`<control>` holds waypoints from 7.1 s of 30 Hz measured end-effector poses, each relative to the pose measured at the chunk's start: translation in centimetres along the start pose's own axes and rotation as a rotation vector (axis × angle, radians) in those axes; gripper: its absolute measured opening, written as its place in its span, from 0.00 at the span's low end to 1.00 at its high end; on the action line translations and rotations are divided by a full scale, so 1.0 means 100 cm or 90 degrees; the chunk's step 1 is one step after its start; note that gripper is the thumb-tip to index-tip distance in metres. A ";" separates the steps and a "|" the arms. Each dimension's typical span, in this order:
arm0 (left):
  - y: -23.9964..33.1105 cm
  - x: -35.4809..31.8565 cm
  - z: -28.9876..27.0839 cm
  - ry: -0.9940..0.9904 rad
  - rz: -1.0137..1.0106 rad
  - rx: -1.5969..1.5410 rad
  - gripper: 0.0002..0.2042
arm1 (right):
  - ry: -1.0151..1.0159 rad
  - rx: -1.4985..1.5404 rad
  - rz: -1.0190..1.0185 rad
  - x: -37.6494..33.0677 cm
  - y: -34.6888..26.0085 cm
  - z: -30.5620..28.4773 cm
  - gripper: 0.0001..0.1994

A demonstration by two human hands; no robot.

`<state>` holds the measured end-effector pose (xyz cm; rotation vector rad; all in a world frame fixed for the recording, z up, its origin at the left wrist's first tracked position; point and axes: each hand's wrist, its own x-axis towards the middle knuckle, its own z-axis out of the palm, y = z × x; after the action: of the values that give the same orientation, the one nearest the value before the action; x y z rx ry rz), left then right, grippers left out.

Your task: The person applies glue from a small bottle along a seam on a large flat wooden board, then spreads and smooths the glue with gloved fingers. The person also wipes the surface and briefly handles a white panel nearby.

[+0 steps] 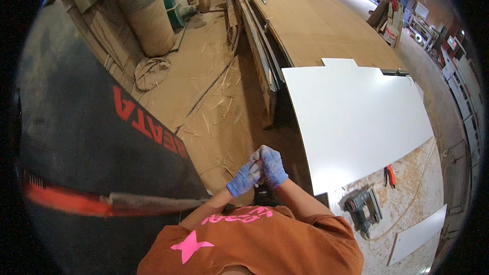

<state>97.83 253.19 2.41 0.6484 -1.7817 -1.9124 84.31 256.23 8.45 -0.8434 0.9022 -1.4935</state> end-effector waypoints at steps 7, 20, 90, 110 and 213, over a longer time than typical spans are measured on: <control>0.052 0.107 -0.106 0.046 -0.078 -0.172 0.29 | -0.121 -0.075 0.066 0.162 -0.033 -0.016 0.22; 0.034 0.287 -0.314 0.121 0.050 -0.041 0.38 | -0.032 -0.042 0.096 0.438 -0.027 0.014 0.16; -0.002 1.307 -0.837 -0.311 0.027 0.247 0.15 | 0.925 -0.704 0.130 1.379 -0.029 -0.420 0.23; -0.025 1.335 -0.828 -0.330 -0.036 0.326 0.20 | 0.712 -0.810 0.339 1.339 -0.019 -0.299 0.20; 0.015 1.354 -0.715 0.073 0.333 0.574 0.19 | 1.056 -0.507 0.054 1.105 -0.139 -0.520 0.13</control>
<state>34.49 113.96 -5.35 0.4662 -2.3969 -0.6728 20.66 151.45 -0.09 0.1847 2.7914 -1.5673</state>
